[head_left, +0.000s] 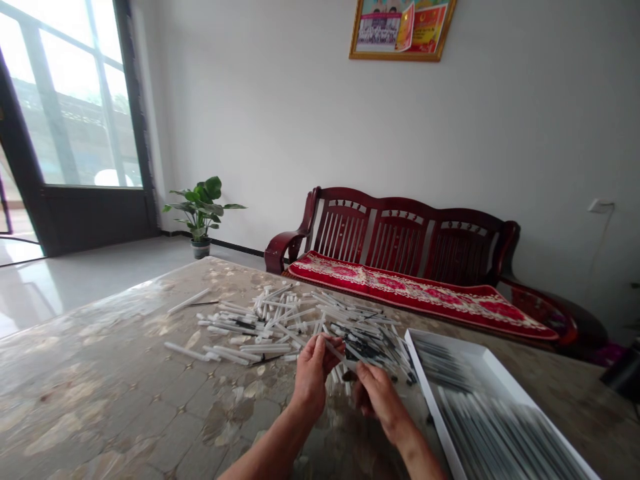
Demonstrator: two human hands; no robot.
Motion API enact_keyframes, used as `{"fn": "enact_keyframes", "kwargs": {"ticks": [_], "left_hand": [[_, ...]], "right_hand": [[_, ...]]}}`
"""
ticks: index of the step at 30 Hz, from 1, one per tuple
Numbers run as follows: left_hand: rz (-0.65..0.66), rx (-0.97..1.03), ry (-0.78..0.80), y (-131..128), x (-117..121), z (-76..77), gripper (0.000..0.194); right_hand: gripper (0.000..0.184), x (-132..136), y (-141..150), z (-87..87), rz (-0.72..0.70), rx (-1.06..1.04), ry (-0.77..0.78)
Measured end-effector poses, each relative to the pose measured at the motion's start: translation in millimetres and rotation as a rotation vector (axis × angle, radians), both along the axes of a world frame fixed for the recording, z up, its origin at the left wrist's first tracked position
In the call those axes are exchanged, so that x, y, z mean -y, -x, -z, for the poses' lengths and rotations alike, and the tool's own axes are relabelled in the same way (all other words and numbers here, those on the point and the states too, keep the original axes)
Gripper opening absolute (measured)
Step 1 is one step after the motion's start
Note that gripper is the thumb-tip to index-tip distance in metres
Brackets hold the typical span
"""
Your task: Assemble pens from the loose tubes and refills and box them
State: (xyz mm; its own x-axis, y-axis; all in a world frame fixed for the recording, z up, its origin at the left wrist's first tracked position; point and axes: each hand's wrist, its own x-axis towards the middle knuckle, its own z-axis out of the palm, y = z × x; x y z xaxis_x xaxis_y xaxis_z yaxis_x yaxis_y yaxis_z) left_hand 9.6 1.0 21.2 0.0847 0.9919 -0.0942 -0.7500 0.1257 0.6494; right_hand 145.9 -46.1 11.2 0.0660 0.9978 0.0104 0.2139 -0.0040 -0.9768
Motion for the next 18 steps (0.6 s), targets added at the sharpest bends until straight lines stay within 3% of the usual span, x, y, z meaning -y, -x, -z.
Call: {"fn": "enact_keyframes", "kwargs": {"ticks": [3,7,11,15,18], "left_hand": [[-0.028,0.015,0.088,-1.7,0.6,-0.7,0.025],[-0.095,0.027,0.220,-2.9,2.3,-3.7,0.008],[-0.138,0.039,0.279,-3.4,4.8,-10.2,0.011],[-0.146,0.022,0.321,-3.7,4.3,-12.2,0.010],[-0.150,0.017,0.320,-1.6,1.0,-10.1,0.010]], "right_hand": [[0.058,-0.6,1.1,2.4,0.006,0.069,-0.047],[0.045,-1.7,5.2,6.7,0.137,0.506,-0.398],[0.038,-1.8,7.4,12.4,0.188,0.803,-0.664],[0.038,-1.8,10.7,16.8,0.204,0.871,-0.809],[0.037,-0.7,16.3,13.0,0.210,0.748,-0.712]]}}
